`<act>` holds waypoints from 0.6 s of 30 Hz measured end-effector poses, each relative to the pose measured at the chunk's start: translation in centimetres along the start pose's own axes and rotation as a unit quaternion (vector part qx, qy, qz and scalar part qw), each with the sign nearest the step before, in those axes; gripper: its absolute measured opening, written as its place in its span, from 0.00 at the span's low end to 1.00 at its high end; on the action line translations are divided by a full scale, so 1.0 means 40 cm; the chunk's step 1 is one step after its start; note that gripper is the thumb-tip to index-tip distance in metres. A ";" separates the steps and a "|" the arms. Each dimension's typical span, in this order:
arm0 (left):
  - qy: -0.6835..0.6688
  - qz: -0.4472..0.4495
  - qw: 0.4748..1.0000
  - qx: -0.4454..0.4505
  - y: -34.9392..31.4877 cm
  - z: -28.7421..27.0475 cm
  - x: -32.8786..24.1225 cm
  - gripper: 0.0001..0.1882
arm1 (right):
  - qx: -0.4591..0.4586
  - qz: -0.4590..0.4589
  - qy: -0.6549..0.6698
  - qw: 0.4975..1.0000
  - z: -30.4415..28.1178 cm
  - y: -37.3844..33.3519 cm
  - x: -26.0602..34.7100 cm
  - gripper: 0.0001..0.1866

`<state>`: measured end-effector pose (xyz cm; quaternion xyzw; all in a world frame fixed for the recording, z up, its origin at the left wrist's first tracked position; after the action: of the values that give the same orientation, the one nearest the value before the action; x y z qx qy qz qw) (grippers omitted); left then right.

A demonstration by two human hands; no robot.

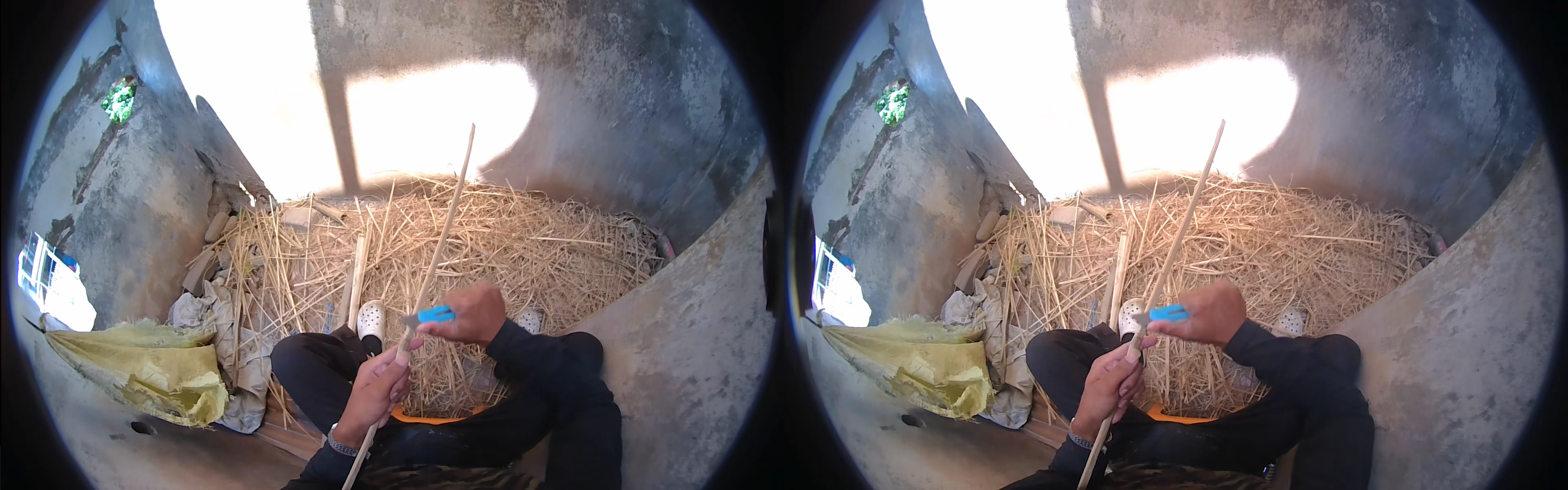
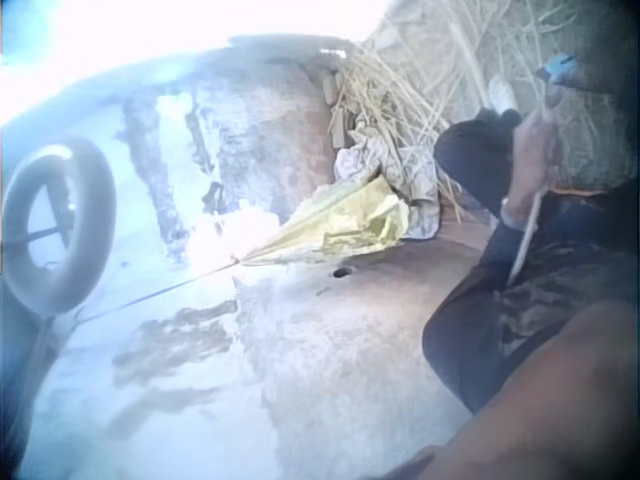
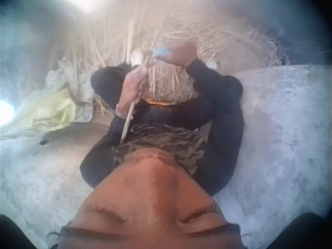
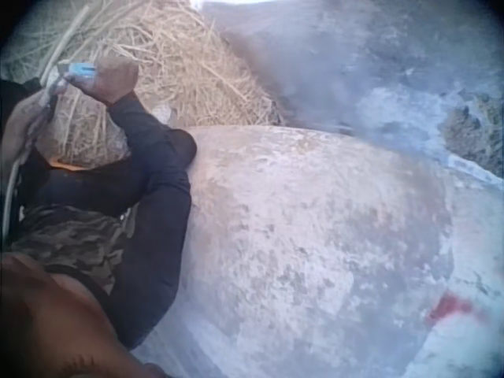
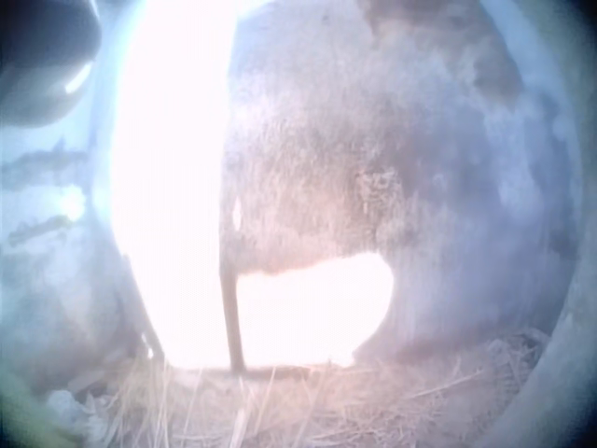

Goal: The person sits on a pile of straw and uses a knife to split long, thin wooden sticks into smaller pieces. They hold the stick vertically and strike it with the knife to create splits, repeating this process for multiple sticks.

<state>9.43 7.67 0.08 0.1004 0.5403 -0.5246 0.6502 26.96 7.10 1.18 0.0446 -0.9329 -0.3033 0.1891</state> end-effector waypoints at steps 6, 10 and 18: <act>-0.003 -0.003 1.000 0.003 -0.010 0.015 0.012 0.23 | -0.024 0.087 -0.045 0.995 -0.034 0.019 -0.138 0.36; 0.012 0.014 1.000 -0.003 -0.014 0.008 0.013 0.24 | -0.014 -0.024 -0.041 0.999 -0.024 0.008 -0.032 0.36; 0.082 -0.026 0.995 0.045 -0.077 0.042 0.055 0.24 | -0.056 0.179 -0.156 0.970 -0.130 0.045 -0.357 0.39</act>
<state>7.68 3.91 0.33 0.1579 0.5702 -0.5550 0.5847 42.19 8.52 1.45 -0.1817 -0.9251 -0.3195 0.0950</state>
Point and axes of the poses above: each hand's wrist, its own y-axis towards the middle knuckle, its own z-axis out of the palm, x = y × z, the point moved 8 cm from there along y, towards the middle knuckle, and after that the axes turned 8 degrees about -z, right-handed, at the moved point
